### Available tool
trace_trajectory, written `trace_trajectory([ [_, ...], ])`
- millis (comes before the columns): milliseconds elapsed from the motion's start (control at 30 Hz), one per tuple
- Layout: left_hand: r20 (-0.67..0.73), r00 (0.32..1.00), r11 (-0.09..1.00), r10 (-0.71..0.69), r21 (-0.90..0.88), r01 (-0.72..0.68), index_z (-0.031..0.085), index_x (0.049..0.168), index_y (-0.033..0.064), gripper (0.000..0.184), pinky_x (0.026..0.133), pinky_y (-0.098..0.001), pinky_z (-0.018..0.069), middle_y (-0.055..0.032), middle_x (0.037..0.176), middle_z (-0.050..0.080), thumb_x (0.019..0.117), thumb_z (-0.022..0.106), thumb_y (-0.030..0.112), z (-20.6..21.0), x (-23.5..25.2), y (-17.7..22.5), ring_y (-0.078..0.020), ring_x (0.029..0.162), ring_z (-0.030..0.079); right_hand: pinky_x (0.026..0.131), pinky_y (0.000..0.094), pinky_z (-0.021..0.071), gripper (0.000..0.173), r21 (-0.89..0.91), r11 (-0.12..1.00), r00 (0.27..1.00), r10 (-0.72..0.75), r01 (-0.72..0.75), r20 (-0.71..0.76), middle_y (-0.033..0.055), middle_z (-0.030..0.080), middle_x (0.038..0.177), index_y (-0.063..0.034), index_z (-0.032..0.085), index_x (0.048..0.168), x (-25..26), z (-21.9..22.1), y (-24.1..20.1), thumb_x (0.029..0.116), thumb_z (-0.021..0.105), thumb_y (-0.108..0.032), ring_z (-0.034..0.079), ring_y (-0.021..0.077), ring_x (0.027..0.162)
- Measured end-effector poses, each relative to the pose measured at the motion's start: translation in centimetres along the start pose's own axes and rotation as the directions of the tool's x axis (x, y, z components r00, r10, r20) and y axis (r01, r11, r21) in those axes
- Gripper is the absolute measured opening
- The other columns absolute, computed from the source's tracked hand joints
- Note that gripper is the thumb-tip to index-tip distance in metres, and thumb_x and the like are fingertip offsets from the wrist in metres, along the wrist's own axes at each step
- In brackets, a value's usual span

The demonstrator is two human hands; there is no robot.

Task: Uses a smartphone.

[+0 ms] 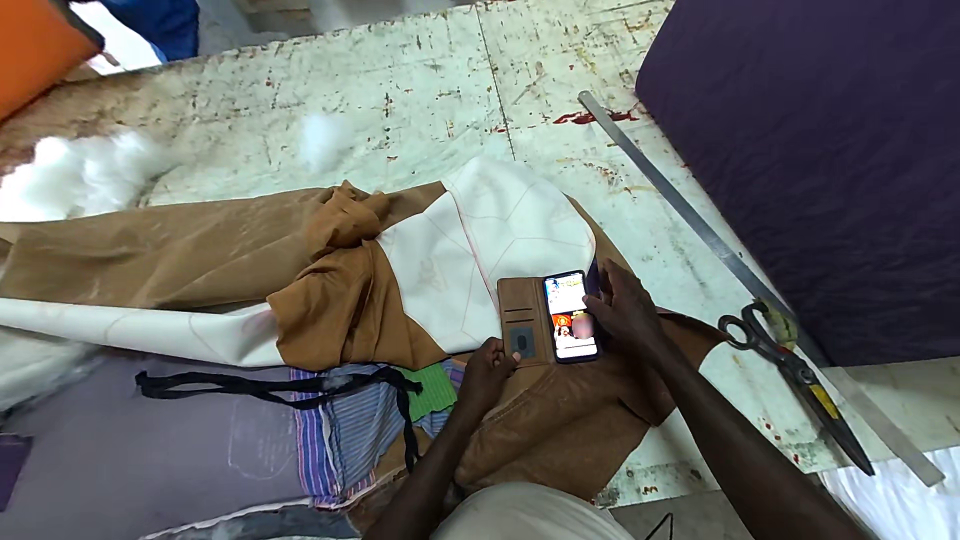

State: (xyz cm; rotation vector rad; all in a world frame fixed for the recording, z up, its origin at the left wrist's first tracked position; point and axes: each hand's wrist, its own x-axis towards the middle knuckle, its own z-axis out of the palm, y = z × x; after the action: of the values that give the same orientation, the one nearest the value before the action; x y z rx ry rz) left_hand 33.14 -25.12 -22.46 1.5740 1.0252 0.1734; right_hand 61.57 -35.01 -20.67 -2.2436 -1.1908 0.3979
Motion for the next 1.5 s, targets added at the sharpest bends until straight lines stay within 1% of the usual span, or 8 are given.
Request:
trace_trajectory([
  [233,0.005,1.000,0.999,-0.005,-0.041,0.005,0.062,0.116,0.0080,0.026,0.074,-0.0387,0.0602,-0.0070,0.090,0.070,0.1000,0.067,0.027,0.0,0.8,-0.8,-0.0189,0.079,0.069,0.117,0.0604,0.0321,0.108,-0.077,0.975,0.971,-0.194,0.206,0.139,0.0165,0.034,0.163,-0.0086,0.027,0.161,-0.5,-0.4,1.2,0.0778,0.082,-0.048,0.033,0.0364,0.150],
  [567,0.010,1.000,0.999,0.010,-0.034,-0.009,0.062,0.116,0.0074,0.027,0.074,-0.0379,0.0600,-0.0068,0.088,0.069,0.1001,0.067,0.028,0.0,0.7,-0.7,-0.0185,0.077,0.069,0.115,0.0579,0.0381,0.072,-0.012,0.990,0.990,-0.143,0.143,0.010,0.0157,0.046,0.155,-0.0078,0.044,0.153,-0.6,0.0,1.1,0.0927,0.068,-0.039,0.044,0.0339,0.143],
  [733,0.004,1.000,0.999,0.007,-0.036,-0.007,0.062,0.116,0.0070,0.026,0.072,-0.0385,0.0596,-0.0078,0.089,0.069,0.1001,0.067,0.027,-0.1,0.4,-0.3,-0.0192,0.076,0.069,0.109,0.0529,0.0451,0.036,0.021,0.995,0.995,-0.099,0.099,0.008,0.0165,0.056,0.145,-0.0047,0.071,0.117,-0.4,-0.1,0.8,0.0989,0.060,-0.034,0.053,0.0326,0.134],
  [1000,-0.017,0.999,0.987,0.036,-0.157,-0.038,0.060,0.114,0.0054,0.018,0.071,-0.0377,0.0608,-0.0106,0.093,0.071,0.1025,0.062,0.019,-0.2,-0.1,0.7,-0.0217,0.076,0.070,0.093,0.0505,0.0518,0.030,-0.050,0.987,0.984,-0.146,0.152,0.106,0.0152,0.064,0.118,-0.0041,0.063,0.091,0.0,-1.0,0.5,0.0993,0.063,-0.033,0.063,0.0303,0.110],
  [1233,-0.088,0.993,0.871,0.078,-0.478,-0.111,0.056,0.121,0.0021,0.018,0.075,-0.0443,0.0636,-0.0196,0.102,0.069,0.1059,0.053,0.010,-1.7,-1.2,2.4,-0.0306,0.086,0.073,0.112,0.0519,0.0419,0.030,-0.006,0.925,0.925,-0.379,0.379,-0.023,0.0125,0.061,0.137,-0.0090,0.070,0.095,-0.7,-0.6,0.2,0.1010,0.060,-0.037,0.051,0.0301,0.135],
  [1300,-0.144,0.983,0.816,0.111,-0.551,-0.173,0.057,0.122,0.0039,0.019,0.079,-0.0479,0.0629,-0.0189,0.106,0.069,0.1062,0.052,0.012,-2.7,-2.2,3.2,-0.0315,0.091,0.072,0.113,0.0509,0.0410,0.033,0.081,0.913,0.915,-0.392,0.400,-0.097,0.0117,0.062,0.136,-0.0080,0.071,0.099,-1.3,-0.6,-1.3,0.1034,0.056,-0.037,0.053,0.0278,0.134],
  [1400,-0.251,0.951,0.689,0.181,-0.658,-0.305,0.060,0.120,0.0078,0.018,0.085,-0.0448,0.0603,-0.0145,0.107,0.069,0.1047,0.053,0.014,-4.4,-4.6,4.6,-0.0257,0.095,0.070,0.090,0.0353,0.0580,0.026,0.513,0.809,0.958,-0.237,0.288,-0.163,0.0053,0.070,0.125,-0.0051,0.065,0.113,-3.2,-1.5,-5.7,0.1069,0.052,-0.027,0.069,0.0140,0.104],
  [1500,-0.294,0.928,0.469,0.229,-0.802,-0.370,0.061,0.122,0.0119,0.020,0.092,-0.0461,0.0581,-0.0130,0.114,0.067,0.1039,0.055,0.018,-5.6,-7.3,5.7,-0.0247,0.103,0.069,0.074,0.0362,0.0625,0.019,0.928,0.369,0.998,-0.031,0.057,-0.049,0.0063,0.070,0.103,-0.0141,0.057,0.110,-5.3,-2.0,-11.1,0.1094,0.045,-0.030,0.071,0.0173,0.085],
])
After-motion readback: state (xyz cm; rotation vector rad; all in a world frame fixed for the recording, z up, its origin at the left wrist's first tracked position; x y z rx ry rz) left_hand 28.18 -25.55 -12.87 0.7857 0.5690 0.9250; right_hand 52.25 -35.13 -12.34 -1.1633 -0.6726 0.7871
